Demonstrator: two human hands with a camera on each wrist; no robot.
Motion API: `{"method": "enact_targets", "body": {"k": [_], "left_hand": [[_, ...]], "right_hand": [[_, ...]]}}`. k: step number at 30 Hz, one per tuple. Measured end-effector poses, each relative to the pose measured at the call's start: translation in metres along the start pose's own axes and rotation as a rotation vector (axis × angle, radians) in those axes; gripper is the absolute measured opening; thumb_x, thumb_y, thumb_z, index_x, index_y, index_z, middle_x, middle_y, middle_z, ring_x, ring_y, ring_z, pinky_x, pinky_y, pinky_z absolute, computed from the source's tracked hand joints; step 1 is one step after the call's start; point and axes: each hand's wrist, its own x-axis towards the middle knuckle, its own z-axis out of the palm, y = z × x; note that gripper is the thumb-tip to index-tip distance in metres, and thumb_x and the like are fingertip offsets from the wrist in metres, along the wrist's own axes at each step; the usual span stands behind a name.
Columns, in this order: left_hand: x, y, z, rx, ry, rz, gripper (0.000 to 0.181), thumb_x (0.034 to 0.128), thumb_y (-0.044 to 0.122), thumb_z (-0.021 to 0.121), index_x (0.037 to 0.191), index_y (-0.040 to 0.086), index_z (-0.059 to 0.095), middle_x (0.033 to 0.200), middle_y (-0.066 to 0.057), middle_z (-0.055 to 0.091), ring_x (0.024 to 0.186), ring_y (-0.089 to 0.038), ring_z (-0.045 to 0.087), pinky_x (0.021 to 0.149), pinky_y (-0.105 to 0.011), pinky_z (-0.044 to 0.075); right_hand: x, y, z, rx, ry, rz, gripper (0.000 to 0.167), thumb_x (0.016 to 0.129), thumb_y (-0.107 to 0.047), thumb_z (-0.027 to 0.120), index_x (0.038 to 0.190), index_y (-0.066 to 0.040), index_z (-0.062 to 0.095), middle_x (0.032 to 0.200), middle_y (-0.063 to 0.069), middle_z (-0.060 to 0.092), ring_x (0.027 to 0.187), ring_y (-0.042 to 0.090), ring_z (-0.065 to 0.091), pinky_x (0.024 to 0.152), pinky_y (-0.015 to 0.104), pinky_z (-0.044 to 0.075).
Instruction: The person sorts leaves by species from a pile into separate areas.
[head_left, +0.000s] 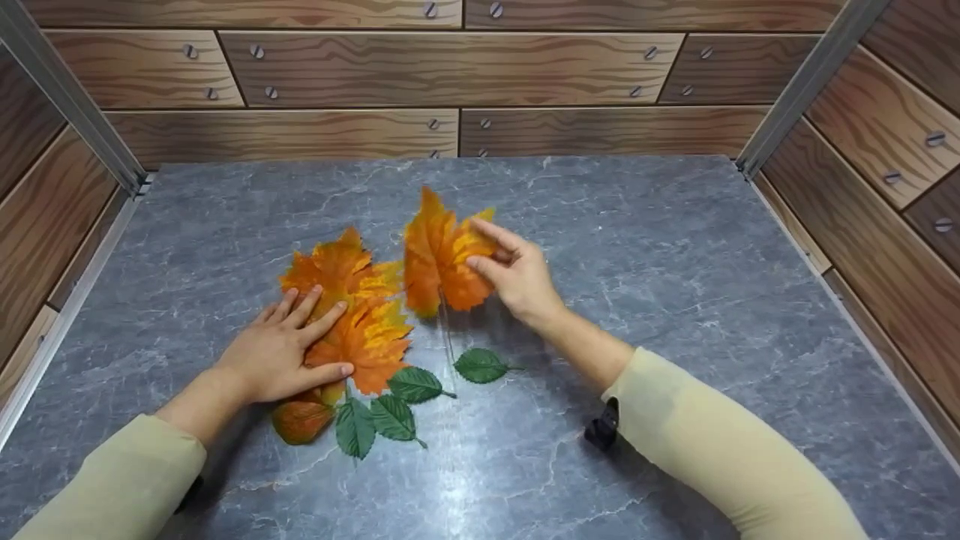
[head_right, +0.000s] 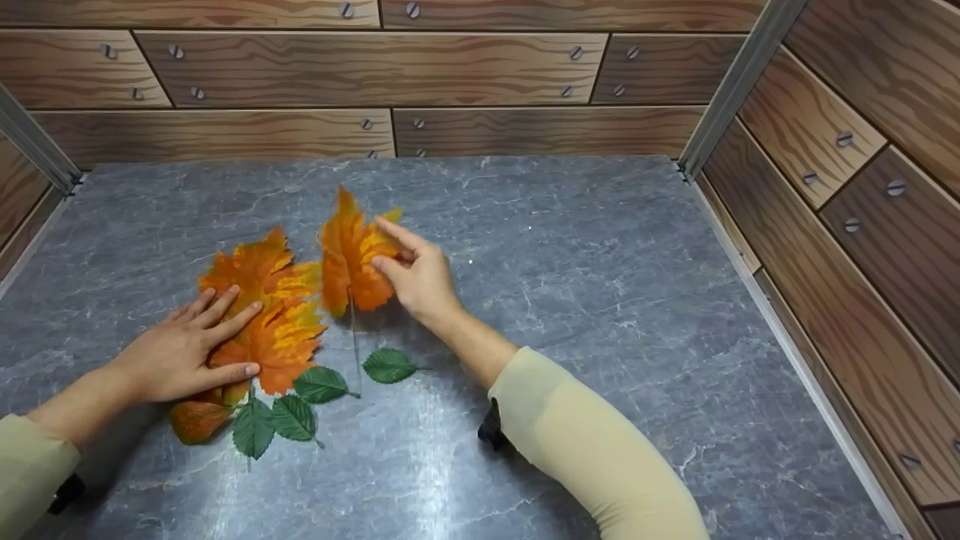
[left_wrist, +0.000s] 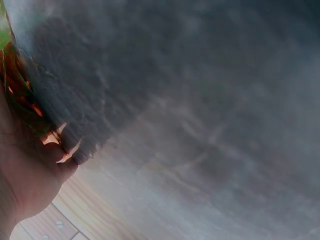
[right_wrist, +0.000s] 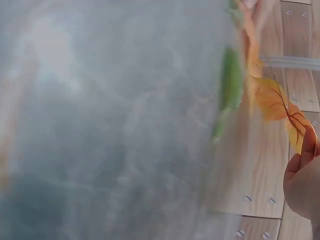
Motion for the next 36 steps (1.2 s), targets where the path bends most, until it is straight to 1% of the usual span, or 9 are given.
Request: {"method": "enact_targets", "body": {"k": [3, 5, 11, 17, 20, 23, 30, 33, 36], "left_hand": [[0.0, 0.0, 0.0, -0.001, 0.0, -0.001, 0.096, 0.0967, 0.084, 0.043, 0.17, 0.024, 0.026, 0.175, -0.021, 0.013, 0.157, -0.054, 0.011, 0.122, -0.073, 0.017], [0.0, 0.0, 0.0, 0.002, 0.001, 0.0, 0.096, 0.0969, 0.084, 0.043, 0.17, 0.024, 0.026, 0.175, -0.021, 0.013, 0.157, -0.054, 0.011, 0.122, -0.073, 0.017], [0.002, 0.002, 0.001, 0.005, 0.018, 0.011, 0.095, 0.0974, 0.083, 0.044, 0.17, 0.023, 0.027, 0.174, -0.022, 0.015, 0.156, -0.054, 0.013, 0.122, -0.072, 0.018], [0.0, 0.001, 0.001, 0.011, 0.032, 0.014, 0.094, 0.0978, 0.082, 0.044, 0.17, 0.023, 0.029, 0.174, -0.022, 0.017, 0.156, -0.055, 0.015, 0.121, -0.072, 0.018], [-0.001, 0.002, 0.001, 0.011, 0.034, 0.014, 0.094, 0.0979, 0.082, 0.045, 0.17, 0.023, 0.029, 0.173, -0.023, 0.017, 0.155, -0.056, 0.015, 0.121, -0.073, 0.019], [-0.002, 0.002, 0.002, 0.011, 0.031, 0.012, 0.094, 0.0977, 0.082, 0.045, 0.17, 0.023, 0.03, 0.173, -0.023, 0.018, 0.155, -0.057, 0.015, 0.12, -0.074, 0.019], [-0.002, 0.003, 0.002, 0.007, 0.028, 0.004, 0.095, 0.0972, 0.083, 0.044, 0.17, 0.023, 0.03, 0.174, -0.021, 0.017, 0.156, -0.054, 0.014, 0.122, -0.072, 0.018], [-0.001, 0.003, 0.001, 0.004, 0.027, 0.002, 0.095, 0.0971, 0.083, 0.045, 0.17, 0.023, 0.029, 0.174, -0.021, 0.016, 0.157, -0.053, 0.013, 0.122, -0.071, 0.018], [0.0, 0.002, 0.0, 0.009, 0.029, 0.001, 0.095, 0.0972, 0.083, 0.045, 0.17, 0.023, 0.029, 0.174, -0.021, 0.016, 0.157, -0.053, 0.013, 0.122, -0.072, 0.019]], "right_hand": [[0.005, -0.008, -0.008, -0.024, 0.04, -0.018, 0.038, 0.097, 0.01, 0.07, 0.134, 0.005, 0.069, 0.128, 0.02, 0.073, 0.098, 0.017, 0.072, 0.086, 0.03, 0.062], [0.009, -0.014, -0.016, -0.032, 0.067, -0.019, 0.033, 0.098, 0.008, 0.069, 0.131, 0.006, 0.071, 0.129, 0.019, 0.073, 0.1, 0.016, 0.071, 0.088, 0.03, 0.061], [0.023, -0.028, -0.055, -0.033, 0.129, -0.033, 0.039, 0.094, 0.007, 0.075, 0.132, 0.007, 0.07, 0.112, 0.011, 0.077, 0.091, 0.013, 0.071, 0.082, 0.027, 0.061], [0.038, -0.027, -0.107, -0.032, 0.192, -0.043, 0.046, 0.092, 0.011, 0.075, 0.138, 0.01, 0.065, 0.102, -0.001, 0.076, 0.092, 0.011, 0.07, 0.083, 0.023, 0.06], [0.045, -0.023, -0.135, -0.017, 0.218, -0.017, 0.049, 0.094, 0.012, 0.073, 0.142, 0.011, 0.06, 0.098, -0.004, 0.075, 0.091, 0.01, 0.07, 0.081, 0.022, 0.06], [0.05, -0.018, -0.164, 0.037, 0.227, 0.021, 0.052, 0.095, 0.013, 0.07, 0.145, 0.014, 0.056, 0.097, -0.002, 0.076, 0.089, 0.011, 0.07, 0.078, 0.022, 0.06], [0.057, -0.005, -0.229, 0.147, 0.243, 0.129, 0.056, 0.097, 0.014, 0.067, 0.15, 0.01, 0.052, 0.102, 0.003, 0.074, 0.088, 0.014, 0.072, 0.075, 0.024, 0.062], [0.057, 0.001, -0.252, 0.185, 0.251, 0.17, 0.058, 0.097, 0.014, 0.067, 0.152, 0.008, 0.05, 0.103, 0.003, 0.074, 0.086, 0.014, 0.073, 0.074, 0.024, 0.062], [0.056, 0.008, -0.27, 0.164, 0.255, 0.213, 0.06, 0.098, 0.012, 0.066, 0.156, 0.006, 0.048, 0.105, 0.001, 0.074, 0.086, 0.013, 0.073, 0.073, 0.023, 0.061]]}}
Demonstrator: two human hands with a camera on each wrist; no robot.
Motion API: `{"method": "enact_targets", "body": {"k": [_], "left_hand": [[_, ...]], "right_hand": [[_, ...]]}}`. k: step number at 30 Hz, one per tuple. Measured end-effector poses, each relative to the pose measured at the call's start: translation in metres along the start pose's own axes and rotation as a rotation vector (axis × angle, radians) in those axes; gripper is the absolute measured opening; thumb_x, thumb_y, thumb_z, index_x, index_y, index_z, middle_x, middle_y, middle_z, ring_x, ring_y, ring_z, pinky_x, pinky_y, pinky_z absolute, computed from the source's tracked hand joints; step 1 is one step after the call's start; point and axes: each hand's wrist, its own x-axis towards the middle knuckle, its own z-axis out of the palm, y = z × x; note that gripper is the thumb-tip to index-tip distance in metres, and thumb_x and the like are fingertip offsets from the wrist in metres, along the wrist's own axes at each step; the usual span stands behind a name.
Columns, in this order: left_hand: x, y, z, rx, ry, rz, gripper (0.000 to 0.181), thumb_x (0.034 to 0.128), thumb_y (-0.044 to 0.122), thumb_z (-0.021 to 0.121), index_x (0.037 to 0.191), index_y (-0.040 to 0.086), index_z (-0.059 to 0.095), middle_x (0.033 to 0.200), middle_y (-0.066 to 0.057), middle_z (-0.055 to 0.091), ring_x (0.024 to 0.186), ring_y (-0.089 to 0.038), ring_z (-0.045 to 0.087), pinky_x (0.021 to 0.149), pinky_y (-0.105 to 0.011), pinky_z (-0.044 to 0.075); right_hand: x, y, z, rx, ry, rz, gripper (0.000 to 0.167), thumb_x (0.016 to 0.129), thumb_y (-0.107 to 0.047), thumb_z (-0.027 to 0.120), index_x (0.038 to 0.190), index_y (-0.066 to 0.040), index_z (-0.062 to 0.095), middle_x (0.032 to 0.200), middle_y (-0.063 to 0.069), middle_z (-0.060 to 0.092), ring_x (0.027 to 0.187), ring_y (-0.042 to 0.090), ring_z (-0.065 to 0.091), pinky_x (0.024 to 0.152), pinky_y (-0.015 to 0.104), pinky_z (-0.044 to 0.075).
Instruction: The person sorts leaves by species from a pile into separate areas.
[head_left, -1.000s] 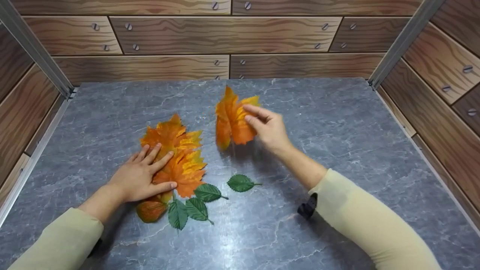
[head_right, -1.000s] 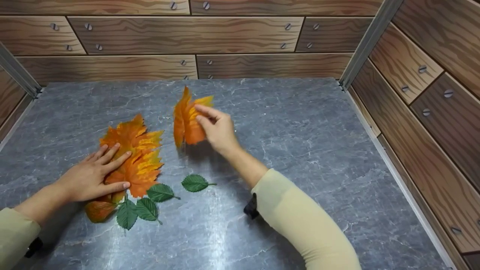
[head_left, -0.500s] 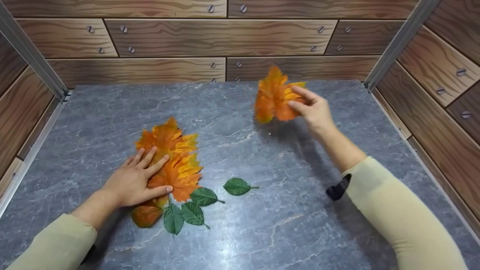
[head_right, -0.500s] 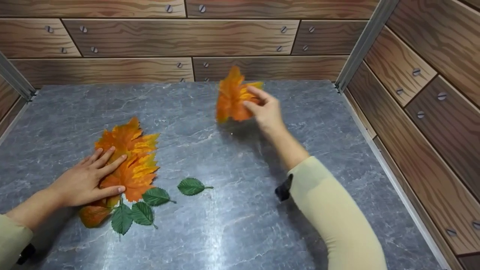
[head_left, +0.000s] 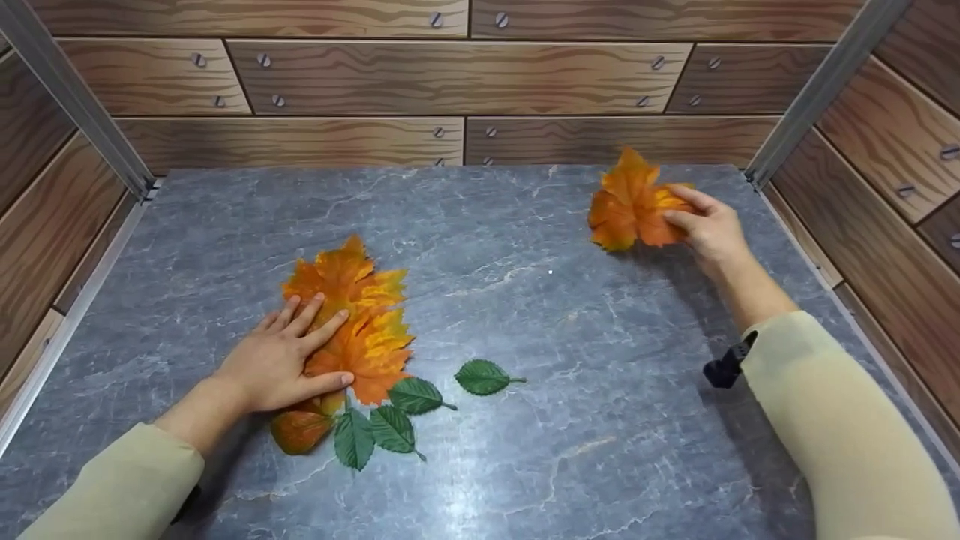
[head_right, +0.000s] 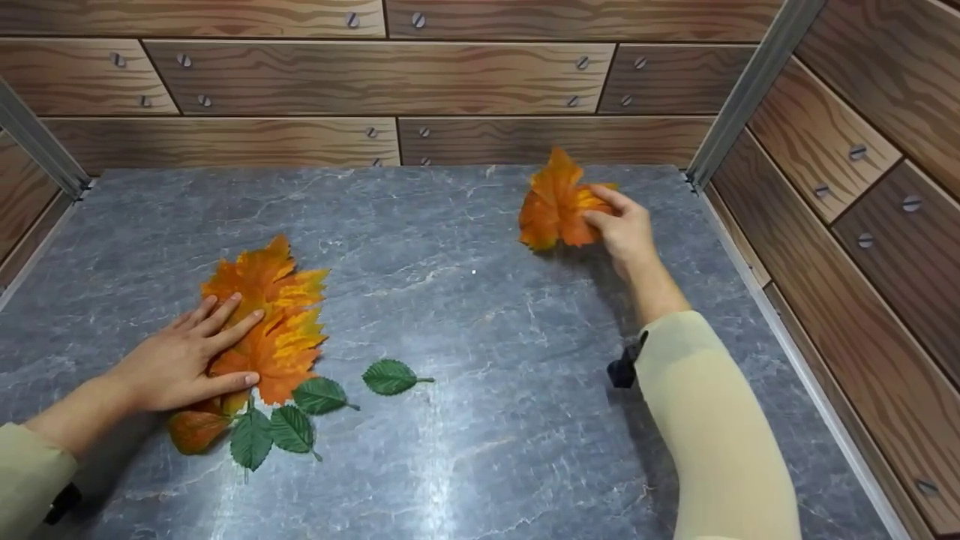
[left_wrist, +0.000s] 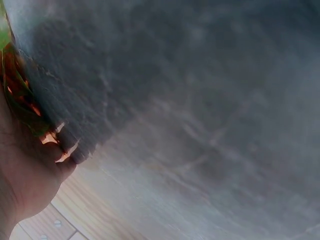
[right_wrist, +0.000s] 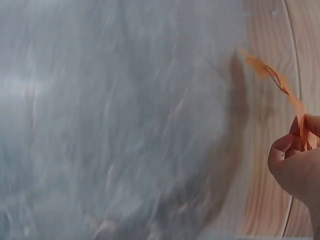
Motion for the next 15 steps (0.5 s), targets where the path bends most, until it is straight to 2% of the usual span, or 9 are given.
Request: {"method": "enact_targets", "body": {"k": [4, 8, 15], "left_hand": [[0.002, 0.0, -0.001, 0.001, 0.002, 0.005, 0.095, 0.0972, 0.082, 0.045, 0.17, 0.023, 0.029, 0.174, -0.021, 0.017, 0.157, -0.054, 0.014, 0.122, -0.071, 0.018], [0.003, 0.0, 0.0, 0.0, 0.005, 0.007, 0.095, 0.0971, 0.083, 0.045, 0.17, 0.023, 0.029, 0.174, -0.021, 0.017, 0.157, -0.053, 0.014, 0.123, -0.071, 0.018], [0.0, -0.001, 0.002, 0.001, 0.016, 0.007, 0.094, 0.0974, 0.082, 0.045, 0.17, 0.024, 0.03, 0.174, -0.021, 0.017, 0.157, -0.053, 0.015, 0.122, -0.071, 0.019]], "right_hand": [[0.001, 0.005, -0.019, -0.076, 0.027, 0.038, 0.063, 0.099, 0.01, 0.067, 0.158, 0.003, 0.046, 0.106, -0.003, 0.073, 0.087, 0.01, 0.072, 0.075, 0.021, 0.061], [0.003, 0.011, -0.03, -0.113, 0.04, 0.04, 0.062, 0.099, 0.01, 0.067, 0.157, 0.004, 0.047, 0.106, -0.005, 0.073, 0.09, 0.008, 0.07, 0.077, 0.019, 0.06], [0.006, 0.016, -0.033, -0.16, 0.033, 0.045, 0.059, 0.099, 0.011, 0.065, 0.156, 0.006, 0.047, 0.101, -0.006, 0.074, 0.089, 0.007, 0.068, 0.076, 0.018, 0.059]]}}
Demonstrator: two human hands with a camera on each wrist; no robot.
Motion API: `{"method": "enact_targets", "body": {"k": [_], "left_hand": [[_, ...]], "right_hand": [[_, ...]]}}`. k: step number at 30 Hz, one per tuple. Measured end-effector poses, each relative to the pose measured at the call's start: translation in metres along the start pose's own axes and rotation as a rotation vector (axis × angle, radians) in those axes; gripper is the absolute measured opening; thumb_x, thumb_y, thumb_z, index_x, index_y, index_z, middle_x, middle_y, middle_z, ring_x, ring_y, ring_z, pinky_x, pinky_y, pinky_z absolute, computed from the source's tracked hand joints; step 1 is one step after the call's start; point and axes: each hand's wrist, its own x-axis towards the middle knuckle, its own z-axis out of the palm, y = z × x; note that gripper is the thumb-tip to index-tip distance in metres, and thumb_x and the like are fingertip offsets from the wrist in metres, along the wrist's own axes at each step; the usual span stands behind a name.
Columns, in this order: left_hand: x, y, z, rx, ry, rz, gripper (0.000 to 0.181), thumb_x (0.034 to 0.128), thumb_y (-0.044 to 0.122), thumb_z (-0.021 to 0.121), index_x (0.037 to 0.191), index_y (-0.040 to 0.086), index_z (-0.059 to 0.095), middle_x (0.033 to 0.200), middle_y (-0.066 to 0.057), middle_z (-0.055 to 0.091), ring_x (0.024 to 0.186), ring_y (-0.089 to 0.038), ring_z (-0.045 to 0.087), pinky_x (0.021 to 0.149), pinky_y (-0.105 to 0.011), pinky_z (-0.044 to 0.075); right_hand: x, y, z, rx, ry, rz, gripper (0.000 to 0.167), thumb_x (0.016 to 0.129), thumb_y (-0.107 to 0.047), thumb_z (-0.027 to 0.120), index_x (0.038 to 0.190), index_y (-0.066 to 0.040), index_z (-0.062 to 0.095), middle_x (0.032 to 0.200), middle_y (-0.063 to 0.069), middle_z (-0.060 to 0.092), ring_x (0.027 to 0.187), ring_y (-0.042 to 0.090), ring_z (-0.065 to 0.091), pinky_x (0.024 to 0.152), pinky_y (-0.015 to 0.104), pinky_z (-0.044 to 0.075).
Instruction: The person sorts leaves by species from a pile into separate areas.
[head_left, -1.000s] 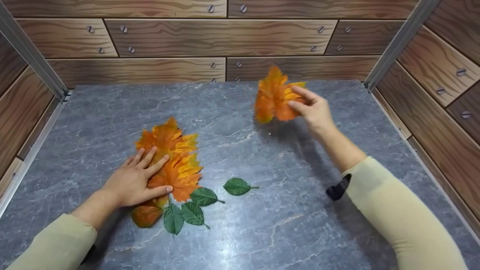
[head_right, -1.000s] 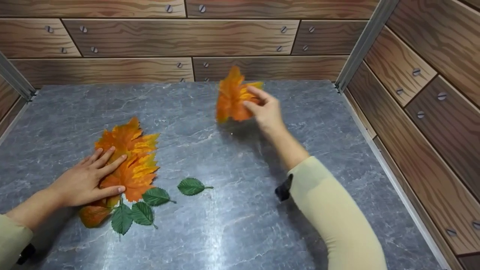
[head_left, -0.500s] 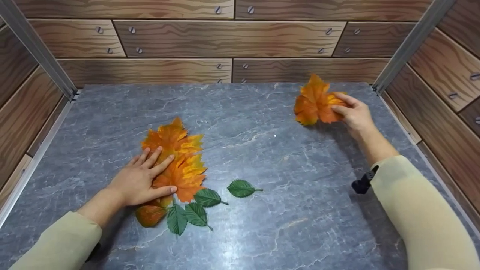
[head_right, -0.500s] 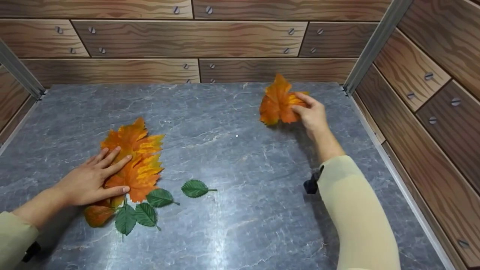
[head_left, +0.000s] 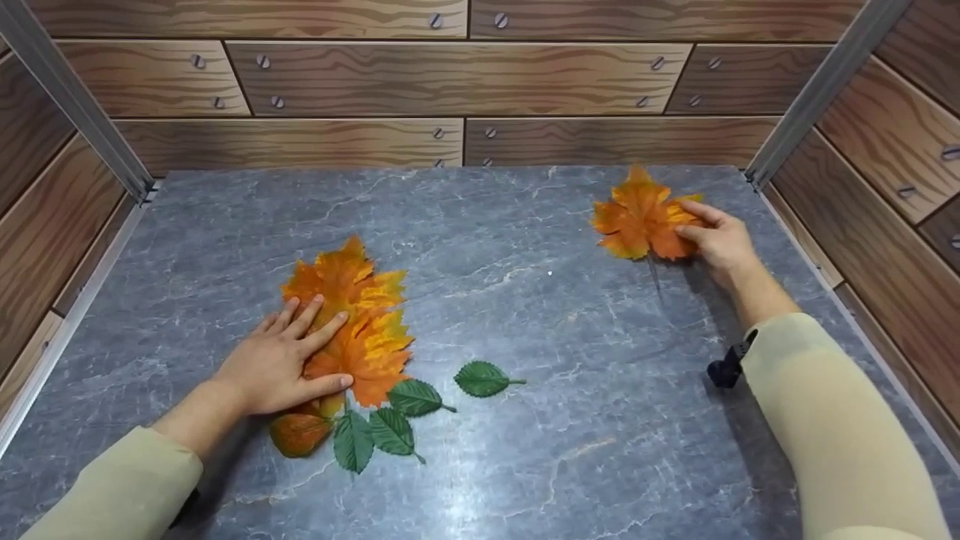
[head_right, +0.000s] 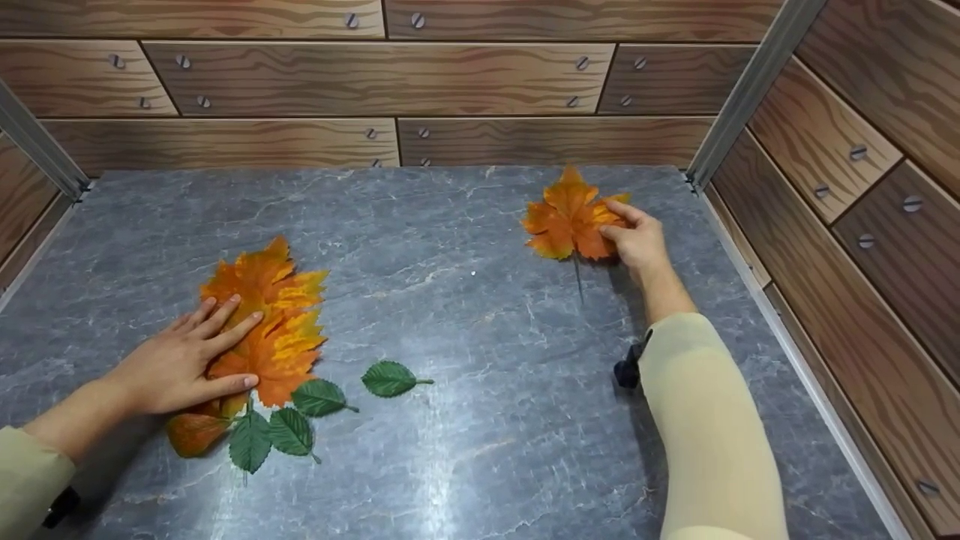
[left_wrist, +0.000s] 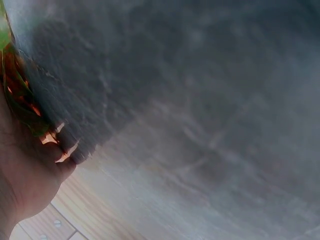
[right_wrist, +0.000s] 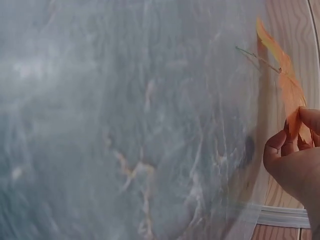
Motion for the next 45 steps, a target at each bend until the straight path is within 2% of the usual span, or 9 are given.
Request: {"method": "enact_targets", "body": {"k": [11, 20, 25, 29, 32, 34, 37, 41, 45], "left_hand": [[-0.001, -0.001, 0.0, -0.005, -0.002, -0.001, 0.094, 0.0976, 0.082, 0.045, 0.169, 0.023, 0.03, 0.174, -0.021, 0.017, 0.157, -0.054, 0.014, 0.122, -0.072, 0.02], [0.0, 0.0, 0.0, -0.008, 0.001, 0.001, 0.094, 0.0977, 0.081, 0.046, 0.169, 0.023, 0.03, 0.174, -0.021, 0.018, 0.156, -0.054, 0.015, 0.122, -0.071, 0.019], [-0.001, 0.0, 0.0, -0.011, 0.003, 0.0, 0.094, 0.0976, 0.081, 0.046, 0.169, 0.023, 0.03, 0.174, -0.021, 0.017, 0.156, -0.054, 0.015, 0.122, -0.071, 0.019], [0.0, 0.0, 0.0, -0.006, 0.007, 0.003, 0.094, 0.0977, 0.081, 0.046, 0.169, 0.023, 0.031, 0.173, -0.022, 0.018, 0.156, -0.054, 0.015, 0.122, -0.071, 0.019], [0.001, 0.001, 0.0, -0.003, 0.006, 0.006, 0.094, 0.0976, 0.082, 0.045, 0.169, 0.023, 0.03, 0.173, -0.022, 0.018, 0.156, -0.054, 0.016, 0.121, -0.072, 0.02], [0.002, 0.001, 0.0, -0.003, 0.007, 0.008, 0.094, 0.0976, 0.082, 0.045, 0.169, 0.023, 0.031, 0.173, -0.022, 0.018, 0.156, -0.054, 0.016, 0.121, -0.072, 0.02], [0.002, 0.002, 0.0, -0.008, 0.0, 0.004, 0.094, 0.0973, 0.082, 0.045, 0.169, 0.023, 0.03, 0.174, -0.022, 0.017, 0.156, -0.054, 0.015, 0.122, -0.071, 0.019], [0.001, 0.001, 0.0, -0.013, -0.005, -0.003, 0.095, 0.0972, 0.082, 0.045, 0.17, 0.023, 0.029, 0.174, -0.021, 0.016, 0.157, -0.053, 0.013, 0.123, -0.071, 0.018], [-0.001, 0.0, 0.001, -0.009, 0.002, 0.0, 0.094, 0.0977, 0.081, 0.046, 0.17, 0.023, 0.029, 0.174, -0.021, 0.017, 0.156, -0.054, 0.014, 0.122, -0.071, 0.019]], "right_hand": [[-0.013, -0.014, 0.009, -0.056, -0.009, 0.024, 0.066, 0.099, 0.012, 0.062, 0.159, 0.013, 0.034, 0.1, -0.006, 0.071, 0.088, 0.005, 0.068, 0.077, 0.017, 0.058], [-0.011, -0.012, 0.008, -0.092, -0.01, 0.026, 0.07, 0.099, 0.012, 0.062, 0.162, 0.011, 0.029, 0.096, -0.002, 0.069, 0.083, 0.005, 0.066, 0.075, 0.016, 0.057], [-0.003, -0.003, 0.005, -0.184, 0.0, 0.017, 0.071, 0.101, 0.008, 0.063, 0.163, 0.008, 0.028, 0.099, -0.004, 0.067, 0.083, 0.002, 0.065, 0.076, 0.015, 0.055], [0.003, 0.005, 0.0, -0.305, 0.017, 0.022, 0.071, 0.103, 0.001, 0.064, 0.165, 0.004, 0.029, 0.112, 0.0, 0.061, 0.089, -0.002, 0.061, 0.081, 0.012, 0.053], [0.004, 0.007, -0.004, -0.353, 0.025, 0.017, 0.07, 0.104, -0.001, 0.064, 0.165, 0.003, 0.029, 0.132, 0.014, 0.058, 0.096, -0.004, 0.059, 0.085, 0.011, 0.052], [0.003, 0.006, -0.008, -0.378, 0.02, 0.007, 0.071, 0.105, -0.001, 0.062, 0.166, 0.003, 0.027, 0.146, 0.025, 0.052, 0.107, 0.002, 0.061, 0.087, 0.01, 0.051], [0.001, 0.004, -0.014, -0.444, -0.008, -0.014, 0.071, 0.107, -0.003, 0.06, 0.167, 0.003, 0.023, 0.162, 0.031, 0.037, 0.136, 0.024, 0.057, 0.089, 0.01, 0.05], [-0.003, 0.001, -0.02, -0.557, -0.032, -0.024, 0.074, 0.108, -0.011, 0.06, 0.168, 0.001, 0.019, 0.17, 0.028, 0.024, 0.153, 0.045, 0.033, 0.108, 0.028, 0.05], [-0.01, -0.001, -0.015, -0.727, -0.052, -0.096, 0.075, 0.108, -0.023, 0.064, 0.167, 0.001, 0.025, 0.169, 0.03, 0.026, 0.152, 0.05, 0.031, 0.12, 0.056, 0.036]]}}
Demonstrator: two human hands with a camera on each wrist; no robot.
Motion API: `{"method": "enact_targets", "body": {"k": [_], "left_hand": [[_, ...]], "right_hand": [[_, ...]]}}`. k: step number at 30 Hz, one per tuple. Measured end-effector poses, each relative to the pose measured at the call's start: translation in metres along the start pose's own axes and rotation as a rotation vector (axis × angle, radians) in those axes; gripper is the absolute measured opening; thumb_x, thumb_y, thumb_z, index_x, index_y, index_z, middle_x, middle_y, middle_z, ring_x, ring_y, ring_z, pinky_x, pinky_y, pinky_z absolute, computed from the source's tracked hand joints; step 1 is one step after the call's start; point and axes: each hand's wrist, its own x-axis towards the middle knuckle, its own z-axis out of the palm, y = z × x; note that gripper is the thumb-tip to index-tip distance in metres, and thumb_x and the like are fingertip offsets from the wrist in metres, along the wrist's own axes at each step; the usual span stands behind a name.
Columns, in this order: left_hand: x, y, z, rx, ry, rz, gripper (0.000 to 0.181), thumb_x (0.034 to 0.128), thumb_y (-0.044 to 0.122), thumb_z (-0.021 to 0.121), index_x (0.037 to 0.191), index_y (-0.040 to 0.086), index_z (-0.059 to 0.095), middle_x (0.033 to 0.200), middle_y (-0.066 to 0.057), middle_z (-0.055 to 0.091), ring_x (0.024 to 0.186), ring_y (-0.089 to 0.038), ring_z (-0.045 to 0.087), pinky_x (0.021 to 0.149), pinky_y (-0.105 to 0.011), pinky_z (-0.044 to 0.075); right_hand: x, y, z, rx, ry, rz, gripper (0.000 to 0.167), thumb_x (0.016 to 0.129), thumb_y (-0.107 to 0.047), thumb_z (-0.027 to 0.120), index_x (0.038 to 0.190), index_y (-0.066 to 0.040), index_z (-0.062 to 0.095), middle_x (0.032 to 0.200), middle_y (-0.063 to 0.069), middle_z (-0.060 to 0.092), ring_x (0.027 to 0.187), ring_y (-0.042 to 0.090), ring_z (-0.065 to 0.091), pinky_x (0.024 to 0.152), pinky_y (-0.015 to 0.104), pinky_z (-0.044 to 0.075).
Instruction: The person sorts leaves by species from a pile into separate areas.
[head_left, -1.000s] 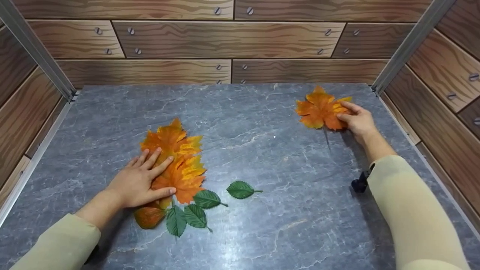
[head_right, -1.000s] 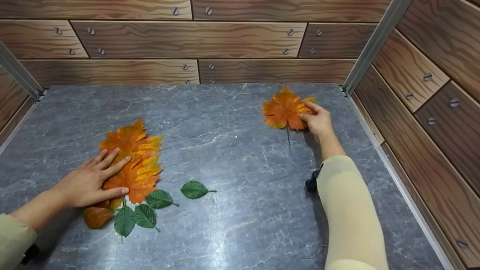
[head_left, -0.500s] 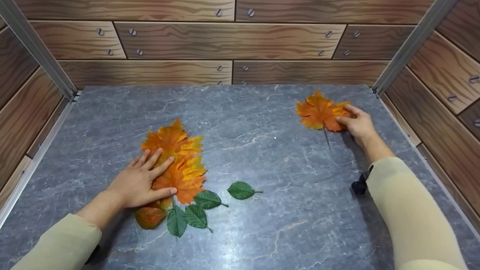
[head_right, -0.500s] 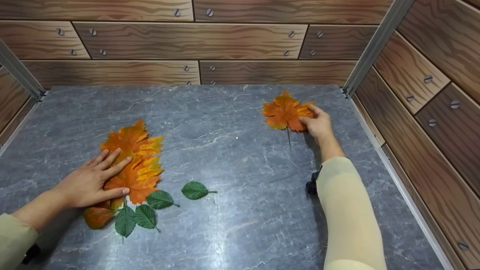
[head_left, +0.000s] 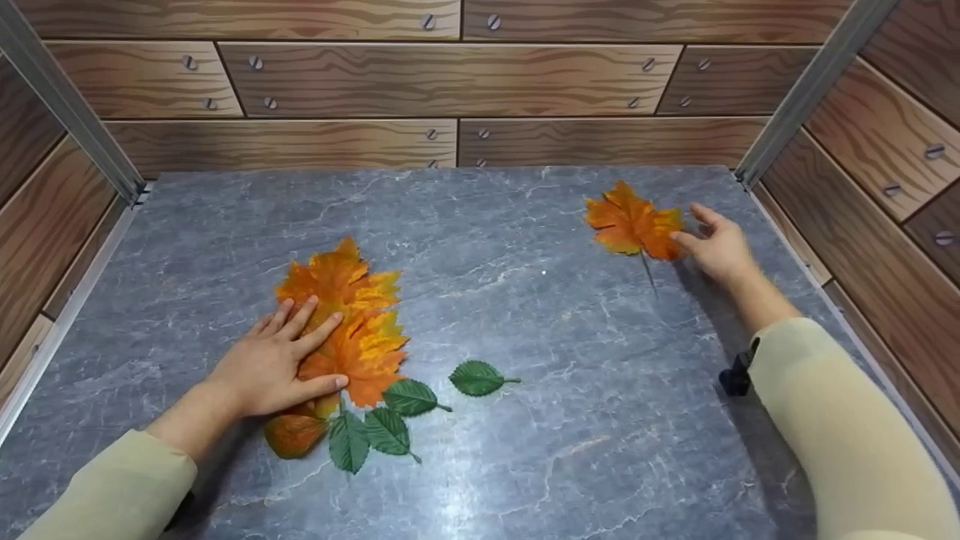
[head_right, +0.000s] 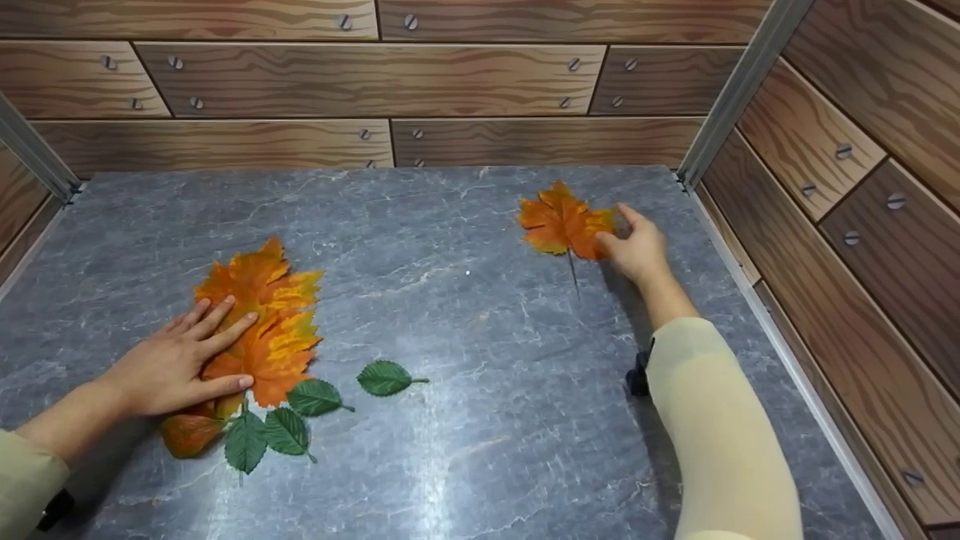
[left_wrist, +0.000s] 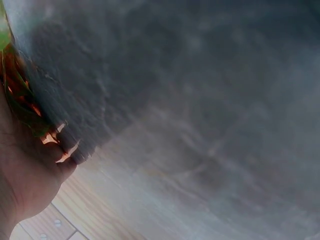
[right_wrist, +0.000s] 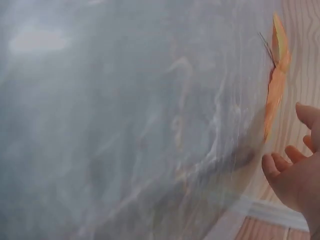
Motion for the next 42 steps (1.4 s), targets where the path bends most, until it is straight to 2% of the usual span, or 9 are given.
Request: {"method": "enact_targets", "body": {"k": [3, 6, 8, 11, 14, 21, 33, 38, 42], "left_hand": [[-0.002, -0.001, 0.001, 0.0, -0.002, -0.005, 0.094, 0.0975, 0.082, 0.045, 0.17, 0.024, 0.029, 0.174, -0.021, 0.017, 0.156, -0.054, 0.014, 0.122, -0.072, 0.018], [-0.003, -0.001, 0.002, -0.001, -0.008, -0.013, 0.095, 0.097, 0.083, 0.045, 0.17, 0.024, 0.029, 0.174, -0.021, 0.016, 0.157, -0.054, 0.013, 0.122, -0.072, 0.018], [-0.004, -0.002, 0.003, -0.004, -0.014, -0.02, 0.096, 0.0966, 0.083, 0.045, 0.17, 0.024, 0.029, 0.174, -0.021, 0.015, 0.157, -0.054, 0.013, 0.122, -0.072, 0.018], [-0.004, -0.002, 0.003, -0.006, -0.015, -0.023, 0.096, 0.0965, 0.083, 0.045, 0.17, 0.024, 0.029, 0.174, -0.021, 0.015, 0.157, -0.054, 0.013, 0.121, -0.073, 0.018], [-0.004, -0.002, 0.003, -0.006, -0.017, -0.023, 0.095, 0.0968, 0.083, 0.045, 0.17, 0.024, 0.029, 0.174, -0.021, 0.016, 0.157, -0.054, 0.013, 0.121, -0.073, 0.018], [-0.005, -0.001, 0.001, 0.0, -0.02, -0.022, 0.094, 0.0978, 0.081, 0.046, 0.17, 0.023, 0.029, 0.174, -0.022, 0.016, 0.156, -0.055, 0.013, 0.121, -0.074, 0.019], [0.001, 0.004, -0.007, -0.042, -0.018, 0.002, 0.095, 0.0969, 0.08, 0.05, 0.169, 0.022, 0.031, 0.173, -0.024, 0.017, 0.155, -0.057, 0.014, 0.12, -0.074, 0.018], [0.0, 0.005, -0.014, -0.073, 0.019, 0.013, 0.093, 0.098, 0.078, 0.052, 0.17, 0.023, 0.029, 0.174, -0.024, 0.015, 0.156, -0.055, 0.013, 0.12, -0.075, 0.018], [-0.004, 0.008, -0.022, -0.12, 0.089, 0.0, 0.091, 0.0993, 0.073, 0.055, 0.17, 0.024, 0.028, 0.174, -0.023, 0.015, 0.157, -0.053, 0.014, 0.119, -0.076, 0.02]], "right_hand": [[-0.005, -0.01, 0.011, -0.166, -0.027, -0.14, 0.073, 0.107, -0.029, 0.067, 0.163, 0.003, 0.034, 0.165, 0.033, 0.033, 0.15, 0.054, 0.032, 0.122, 0.064, 0.028], [-0.015, -0.02, 0.024, -0.322, -0.117, -0.246, 0.076, 0.107, -0.039, 0.065, 0.164, 0.0, 0.034, 0.168, 0.032, 0.027, 0.151, 0.057, 0.026, 0.121, 0.071, 0.02], [-0.022, -0.025, 0.031, -0.404, -0.211, -0.26, 0.081, 0.107, -0.049, 0.06, 0.168, -0.005, 0.029, 0.172, 0.029, 0.016, 0.154, 0.058, 0.018, 0.12, 0.075, 0.015], [-0.029, -0.028, 0.04, -0.48, -0.331, -0.222, 0.087, 0.108, -0.061, 0.05, 0.171, -0.01, 0.019, 0.175, 0.025, 0.003, 0.157, 0.056, 0.004, 0.12, 0.076, 0.007], [-0.031, -0.027, 0.046, -0.518, -0.388, -0.191, 0.087, 0.109, -0.064, 0.042, 0.171, -0.011, 0.014, 0.176, 0.022, 0.0, 0.158, 0.053, -0.004, 0.12, 0.076, 0.001], [-0.031, -0.024, 0.053, -0.551, -0.415, -0.163, 0.088, 0.108, -0.07, 0.035, 0.172, -0.015, 0.011, 0.177, 0.018, -0.002, 0.158, 0.051, -0.006, 0.119, 0.077, -0.006], [-0.038, -0.017, 0.048, -0.559, -0.413, -0.141, 0.09, 0.106, -0.073, 0.035, 0.173, -0.018, 0.008, 0.177, 0.013, -0.005, 0.159, 0.047, -0.01, 0.118, 0.076, -0.012], [-0.039, -0.015, 0.05, -0.558, -0.406, -0.148, 0.09, 0.106, -0.072, 0.035, 0.173, -0.018, 0.008, 0.177, 0.013, -0.006, 0.159, 0.047, -0.012, 0.117, 0.076, -0.013], [-0.039, -0.015, 0.05, -0.562, -0.402, -0.153, 0.089, 0.107, -0.072, 0.035, 0.173, -0.018, 0.007, 0.177, 0.013, -0.006, 0.159, 0.048, -0.012, 0.116, 0.077, -0.014]]}}
